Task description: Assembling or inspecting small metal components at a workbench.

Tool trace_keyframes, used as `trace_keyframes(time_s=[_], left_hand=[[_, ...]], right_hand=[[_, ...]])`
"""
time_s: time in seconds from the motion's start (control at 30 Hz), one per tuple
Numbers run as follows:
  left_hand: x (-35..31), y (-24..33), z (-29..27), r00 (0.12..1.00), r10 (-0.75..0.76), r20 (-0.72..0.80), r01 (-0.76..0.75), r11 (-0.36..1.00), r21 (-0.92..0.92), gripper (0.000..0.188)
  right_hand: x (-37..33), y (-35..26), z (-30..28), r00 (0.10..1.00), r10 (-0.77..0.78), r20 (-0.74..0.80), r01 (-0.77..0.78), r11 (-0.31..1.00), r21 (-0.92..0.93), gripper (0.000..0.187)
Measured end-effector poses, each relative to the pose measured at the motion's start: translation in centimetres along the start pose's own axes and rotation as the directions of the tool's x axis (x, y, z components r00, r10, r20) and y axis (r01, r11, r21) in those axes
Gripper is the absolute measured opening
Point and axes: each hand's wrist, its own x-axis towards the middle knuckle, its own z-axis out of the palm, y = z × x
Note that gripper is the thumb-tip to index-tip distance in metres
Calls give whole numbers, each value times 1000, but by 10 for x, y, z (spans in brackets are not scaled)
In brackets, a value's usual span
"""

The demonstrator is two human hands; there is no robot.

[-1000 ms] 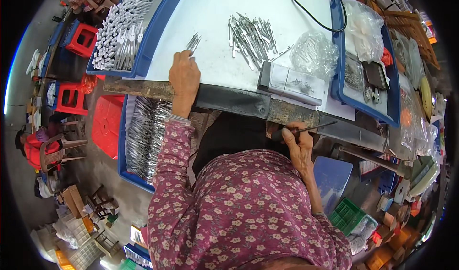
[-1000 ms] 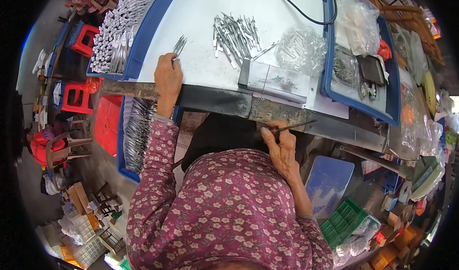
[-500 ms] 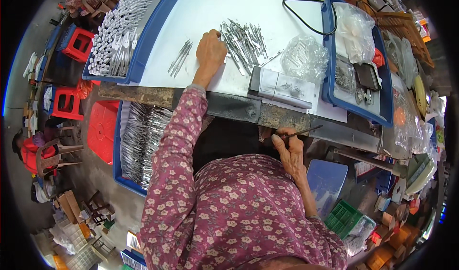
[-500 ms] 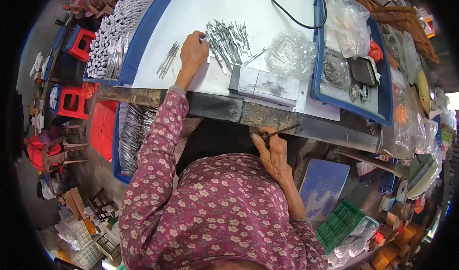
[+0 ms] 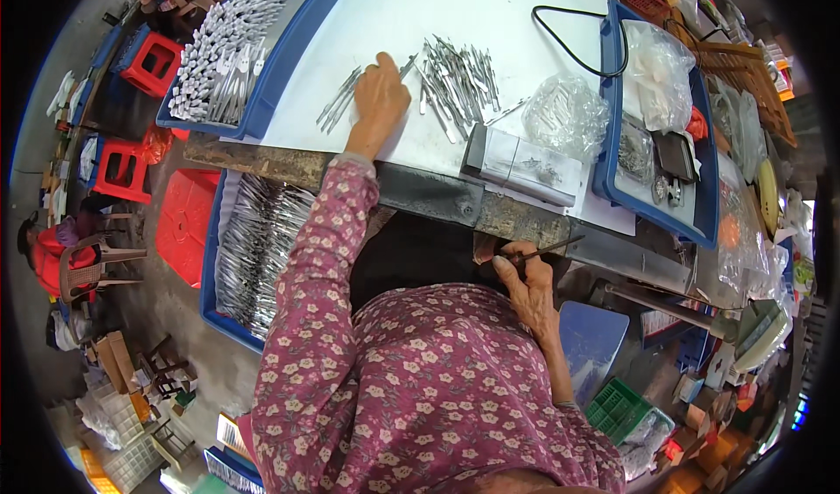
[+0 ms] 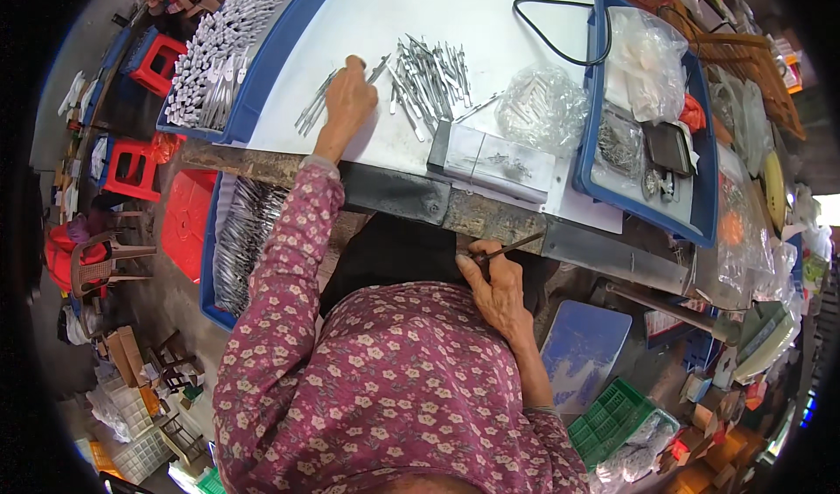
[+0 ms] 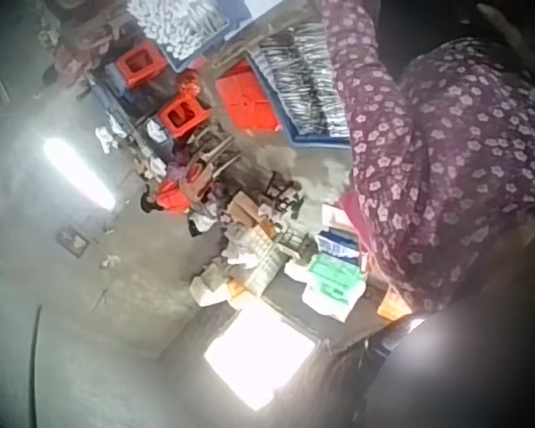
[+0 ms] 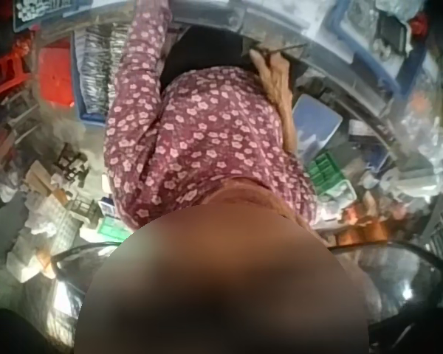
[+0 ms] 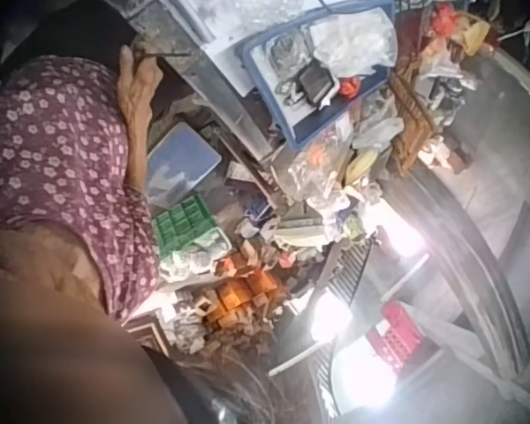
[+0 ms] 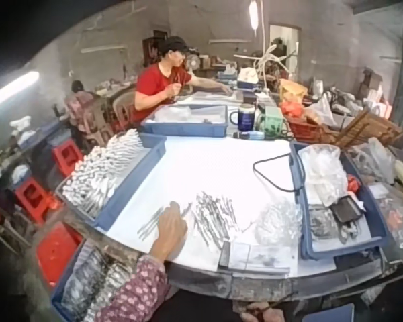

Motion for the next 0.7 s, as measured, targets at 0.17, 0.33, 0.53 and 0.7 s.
trace_keyframes(time_s=[0.17, 0.33, 0.53, 0.7], left_hand=[[-27, -19, -12, 992, -104, -71, 86, 972, -217, 28], [-34, -32, -9, 991, 42, -124, -75, 957, -279, 19], [-48, -14, -4, 990, 57, -126, -94, 945, -312, 13], [-53, 1, -10, 979, 119, -166, -173, 918, -358, 11]], right_hand=[[12, -25, -22, 998, 14, 53, -15, 1000, 22, 22], [32, -50, -43, 998, -32, 48, 29, 998, 54, 19], [82, -76, -77, 981, -111, -161, 134, 981, 137, 14], [162, -45, -82, 961, -207, -183, 141, 937, -318, 20]])
